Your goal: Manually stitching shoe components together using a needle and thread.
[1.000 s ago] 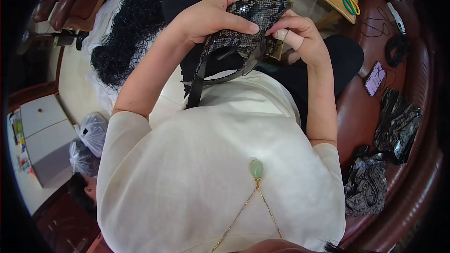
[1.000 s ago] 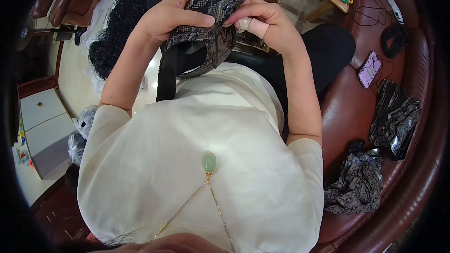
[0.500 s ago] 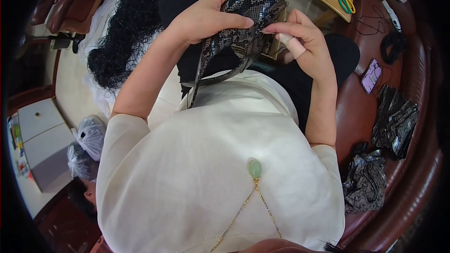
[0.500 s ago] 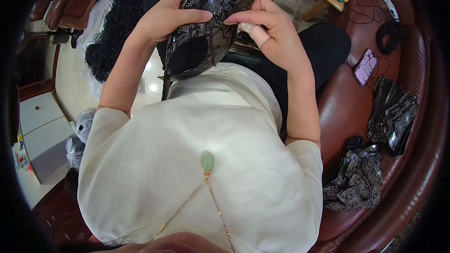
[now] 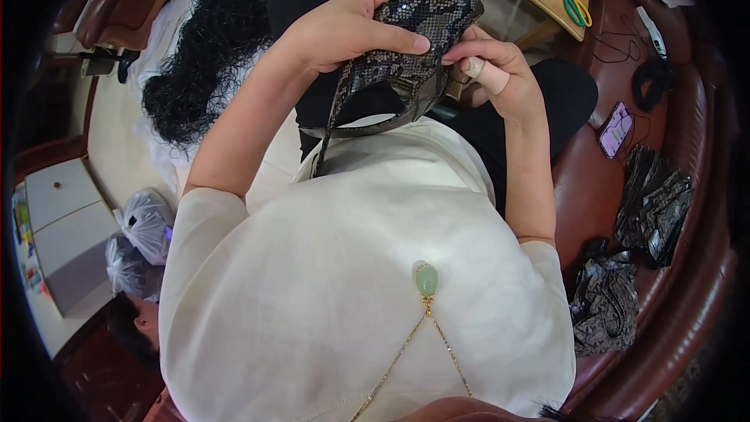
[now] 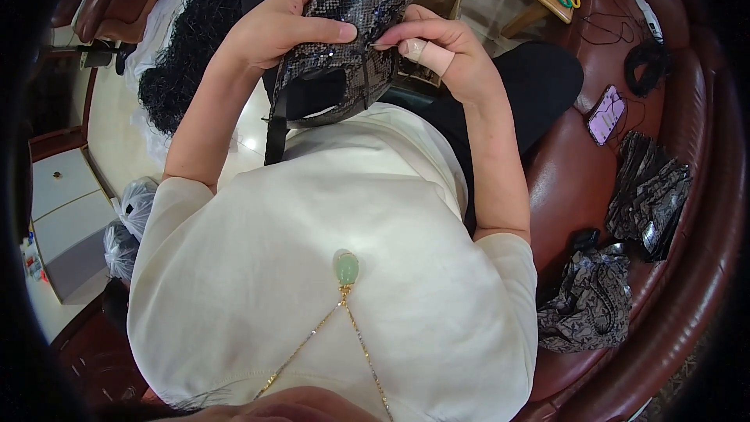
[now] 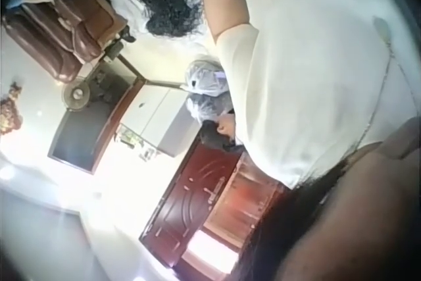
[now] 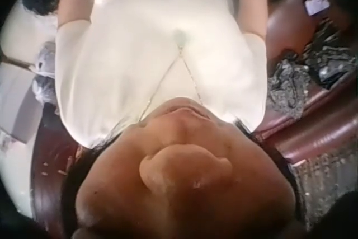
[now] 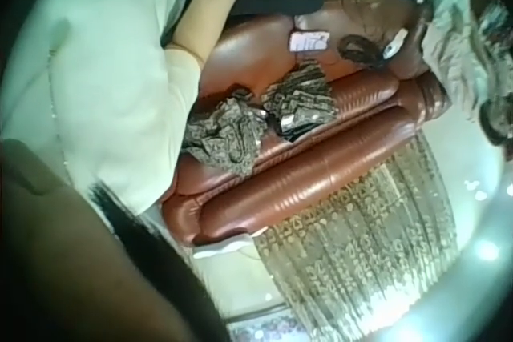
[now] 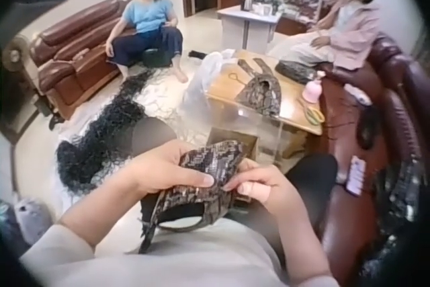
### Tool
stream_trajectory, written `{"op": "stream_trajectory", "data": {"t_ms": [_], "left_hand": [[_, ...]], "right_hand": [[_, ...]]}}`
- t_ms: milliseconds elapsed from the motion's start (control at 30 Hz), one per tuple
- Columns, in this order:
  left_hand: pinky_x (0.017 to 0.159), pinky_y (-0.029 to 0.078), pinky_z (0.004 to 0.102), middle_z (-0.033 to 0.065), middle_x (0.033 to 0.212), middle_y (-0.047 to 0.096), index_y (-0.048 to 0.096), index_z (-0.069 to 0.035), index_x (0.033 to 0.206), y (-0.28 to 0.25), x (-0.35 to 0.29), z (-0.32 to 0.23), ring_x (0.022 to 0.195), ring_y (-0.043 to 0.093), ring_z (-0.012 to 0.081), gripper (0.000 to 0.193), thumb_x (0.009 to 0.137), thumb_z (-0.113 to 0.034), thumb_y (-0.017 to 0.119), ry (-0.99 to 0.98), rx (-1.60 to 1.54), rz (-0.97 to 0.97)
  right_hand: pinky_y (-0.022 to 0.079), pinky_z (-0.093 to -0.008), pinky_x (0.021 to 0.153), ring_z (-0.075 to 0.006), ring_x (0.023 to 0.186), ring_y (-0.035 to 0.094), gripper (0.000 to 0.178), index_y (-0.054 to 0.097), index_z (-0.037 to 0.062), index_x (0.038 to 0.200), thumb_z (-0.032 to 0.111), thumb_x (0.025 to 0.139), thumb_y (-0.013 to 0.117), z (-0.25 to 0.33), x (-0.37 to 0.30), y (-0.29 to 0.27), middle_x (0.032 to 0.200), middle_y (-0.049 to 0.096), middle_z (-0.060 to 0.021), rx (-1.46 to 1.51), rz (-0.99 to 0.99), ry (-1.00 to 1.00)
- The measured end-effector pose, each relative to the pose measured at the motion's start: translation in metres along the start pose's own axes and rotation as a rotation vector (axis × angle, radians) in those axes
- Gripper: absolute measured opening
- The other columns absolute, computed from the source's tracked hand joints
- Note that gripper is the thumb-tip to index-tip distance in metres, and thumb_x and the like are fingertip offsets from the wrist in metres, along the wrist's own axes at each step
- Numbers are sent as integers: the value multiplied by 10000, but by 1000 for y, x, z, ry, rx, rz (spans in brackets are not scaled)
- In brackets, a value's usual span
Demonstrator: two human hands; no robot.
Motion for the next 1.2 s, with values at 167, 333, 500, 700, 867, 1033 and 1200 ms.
{"op": "stream_trajectory", "data": {"t_ms": [167,333,500,700,867,1033,1200], "left_hand": [[621,529,190,99,869,696,651,62,1027,2,2,1,689,626,101,298,746,-18,711,-12,-22,27],[601,511,176,82,846,692,660,47,1000,6,5,6,667,616,91,277,736,-17,716,0,7,52],[703,508,201,78,863,686,648,52,993,15,9,10,710,602,103,287,722,-22,712,-18,28,146],[666,450,210,31,773,646,653,10,889,27,7,5,670,541,95,220,715,-95,740,-48,148,88],[723,468,213,105,901,658,613,37,1044,29,23,13,750,601,149,305,760,-57,673,-43,-80,9],[683,512,249,117,950,665,582,36,1090,-1,86,44,781,641,182,294,820,-74,625,-26,-23,-101],[679,516,235,132,957,666,599,25,1085,37,111,42,794,648,176,233,873,-71,588,48,-170,-4]], "right_hand": [[406,-229,757,-152,840,517,177,720,-24,946,-3,837,583,-5,0,-2,908,622,-76,84,49,47],[424,-232,740,-147,802,530,167,718,-36,932,-12,824,594,-5,1,-3,829,622,-71,9,66,26],[434,-216,685,-133,714,536,145,700,-31,915,5,785,650,-27,1,2,750,605,-42,232,28,16],[399,-215,537,-100,586,490,273,598,44,812,93,621,787,-26,-7,-6,679,584,-11,151,-114,280],[451,-259,612,-130,639,539,402,581,38,944,108,615,801,-2,-8,-18,756,638,-39,53,-234,134],[453,-363,728,-281,804,535,181,603,81,928,123,753,617,116,-45,-54,919,555,-87,-1125,-814,-551],[452,-376,717,-279,775,533,112,584,109,830,216,804,606,85,-24,-14,864,518,-90,-1479,-559,-383]]}}
Point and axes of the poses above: each hand's wrist, its own x-axis towards the middle knuckle, its own y-axis out of the palm, z = x × y, the point moved 8 cm from there along x, towards the middle knuckle
